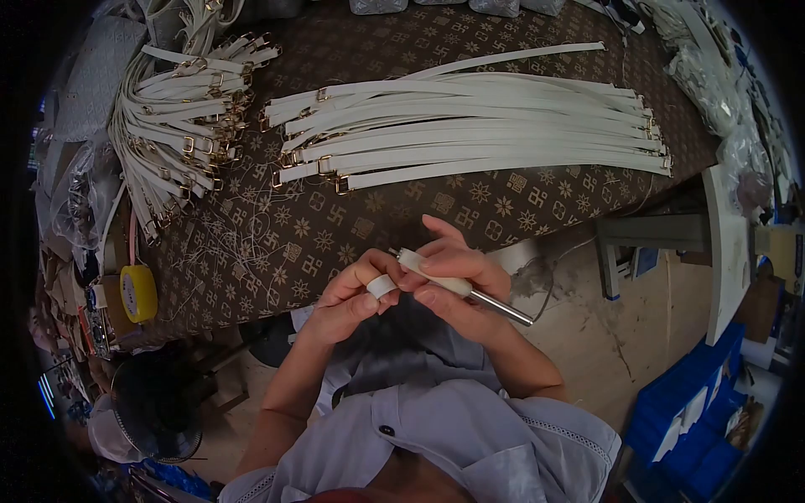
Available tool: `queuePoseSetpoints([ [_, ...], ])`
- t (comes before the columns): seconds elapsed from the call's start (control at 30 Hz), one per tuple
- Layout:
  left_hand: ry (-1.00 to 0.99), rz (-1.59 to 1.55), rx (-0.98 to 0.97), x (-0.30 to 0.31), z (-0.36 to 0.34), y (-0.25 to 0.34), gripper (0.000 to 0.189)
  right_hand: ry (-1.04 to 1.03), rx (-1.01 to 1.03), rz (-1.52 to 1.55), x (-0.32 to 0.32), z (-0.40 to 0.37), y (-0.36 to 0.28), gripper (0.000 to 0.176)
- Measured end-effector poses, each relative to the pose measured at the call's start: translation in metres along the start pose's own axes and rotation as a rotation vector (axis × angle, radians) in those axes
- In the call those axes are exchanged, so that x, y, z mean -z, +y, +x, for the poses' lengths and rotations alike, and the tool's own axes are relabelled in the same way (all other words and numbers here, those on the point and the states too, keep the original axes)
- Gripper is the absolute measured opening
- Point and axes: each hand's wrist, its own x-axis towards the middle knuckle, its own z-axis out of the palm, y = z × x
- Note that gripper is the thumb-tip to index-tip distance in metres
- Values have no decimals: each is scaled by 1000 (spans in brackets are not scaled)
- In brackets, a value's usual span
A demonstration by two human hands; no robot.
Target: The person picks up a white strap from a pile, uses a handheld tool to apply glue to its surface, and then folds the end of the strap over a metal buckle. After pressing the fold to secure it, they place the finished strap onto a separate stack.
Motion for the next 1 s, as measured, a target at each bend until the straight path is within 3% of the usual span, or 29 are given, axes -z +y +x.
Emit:
queuePoseSetpoints([
  [0.1,0,-5,16,1,-2,-3,19,-120,44,-207,3,7,-6,29],
  [0.2,12,-34,7,-1,-2,-5,19,-68,-8,-267,-4,8,-10,19],
  [0.43,-7,0,0,-3,0,2,19,-89,-35,-374,-6,12,-14,20],
  [0.7,1,31,-12,-2,-2,0,20,-143,120,-564,-7,14,-17,22],
  [0.93,30,82,6,-7,-1,11,20,-43,62,-314,-6,7,-9,20],
  [1.0,47,167,-19,-11,-1,18,20,185,-84,-72,-12,0,-7,18],
])
